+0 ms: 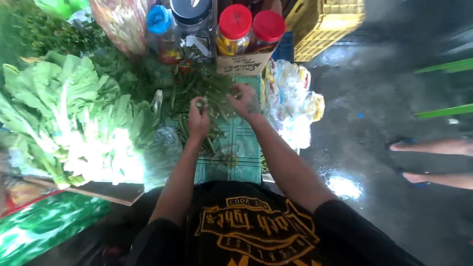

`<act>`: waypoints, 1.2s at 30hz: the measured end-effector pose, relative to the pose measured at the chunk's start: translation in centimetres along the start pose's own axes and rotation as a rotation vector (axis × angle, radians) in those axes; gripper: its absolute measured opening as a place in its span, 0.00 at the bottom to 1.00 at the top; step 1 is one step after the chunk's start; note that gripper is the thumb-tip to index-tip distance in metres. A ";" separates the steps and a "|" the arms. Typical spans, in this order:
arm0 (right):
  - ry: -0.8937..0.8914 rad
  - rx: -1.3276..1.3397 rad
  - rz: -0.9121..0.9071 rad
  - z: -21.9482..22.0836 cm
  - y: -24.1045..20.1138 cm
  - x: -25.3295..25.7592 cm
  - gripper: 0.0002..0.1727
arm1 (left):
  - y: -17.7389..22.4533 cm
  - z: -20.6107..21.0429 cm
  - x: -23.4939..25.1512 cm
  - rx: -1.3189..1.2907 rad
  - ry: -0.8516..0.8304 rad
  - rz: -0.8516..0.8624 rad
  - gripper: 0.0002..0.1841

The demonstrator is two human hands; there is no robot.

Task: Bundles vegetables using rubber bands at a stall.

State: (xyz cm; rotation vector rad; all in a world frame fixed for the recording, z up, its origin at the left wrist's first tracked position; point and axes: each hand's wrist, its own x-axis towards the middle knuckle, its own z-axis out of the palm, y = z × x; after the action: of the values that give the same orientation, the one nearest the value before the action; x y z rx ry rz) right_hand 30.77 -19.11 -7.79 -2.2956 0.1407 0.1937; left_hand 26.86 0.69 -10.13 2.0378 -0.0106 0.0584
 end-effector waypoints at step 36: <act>-0.003 -0.366 0.014 2.0 2.3 3.9 0.18 | -0.6 -5.0 -3.8 -1.290 0.037 -0.602 0.15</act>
State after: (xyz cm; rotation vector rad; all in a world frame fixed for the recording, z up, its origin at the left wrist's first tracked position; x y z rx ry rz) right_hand 34.01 -19.26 -11.51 -2.6584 0.1278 0.2468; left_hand 22.93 5.36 -8.62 0.6923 0.4673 -0.2362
